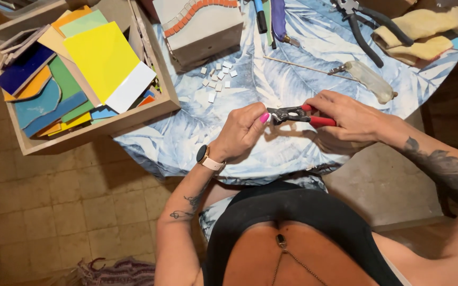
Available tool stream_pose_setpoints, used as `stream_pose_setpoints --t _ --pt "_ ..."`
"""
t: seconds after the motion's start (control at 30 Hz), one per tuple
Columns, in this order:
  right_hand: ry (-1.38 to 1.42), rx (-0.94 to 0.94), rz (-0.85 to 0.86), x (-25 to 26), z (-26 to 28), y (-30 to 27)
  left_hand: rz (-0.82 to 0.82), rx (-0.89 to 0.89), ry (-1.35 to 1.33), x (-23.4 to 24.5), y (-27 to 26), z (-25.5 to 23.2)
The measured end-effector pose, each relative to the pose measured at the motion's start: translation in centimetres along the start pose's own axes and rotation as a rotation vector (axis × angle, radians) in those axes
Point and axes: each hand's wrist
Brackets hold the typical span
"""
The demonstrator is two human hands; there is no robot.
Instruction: Cutting small pieces of colored tile using nippers for a mosaic project
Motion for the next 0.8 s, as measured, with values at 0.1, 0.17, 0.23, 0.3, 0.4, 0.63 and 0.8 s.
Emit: stream_pose_setpoints --t 0.1,0.17,0.23,0.3,0.4,0.63,0.8 --pt "0.005 0.001 0.007 0.1 0.0 0.1 -0.009 -0.008 0.023 0.1 0.1 -0.1" --pt "0.004 0.0 0.011 0.1 0.0 0.3 -0.011 -0.002 0.018 0.3 0.1 -0.4" --pt "0.004 -0.002 0.013 0.1 0.1 0.3 -0.015 -0.003 0.025 0.4 0.1 -0.2" --pt "0.004 -0.006 0.015 0.2 0.2 0.3 -0.019 -0.005 0.031 0.4 0.1 0.0" --pt "0.009 -0.019 0.019 0.1 0.2 0.4 -0.019 -0.004 0.025 0.3 -0.1 0.3" --pt "0.005 -0.016 0.003 -0.7 -1.0 0.4 -0.013 -0.02 -0.005 0.1 -0.2 0.2" --pt "0.043 -0.024 -0.026 -0.7 -0.7 0.3 -0.002 -0.018 -0.019 -0.1 -0.3 0.5"
Point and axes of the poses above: each hand's wrist, its own y-axis towards the middle knuckle, its own x-axis out of the back of the hand, z = x × y, and after that the axes turned 1 degree about -x, right-handed
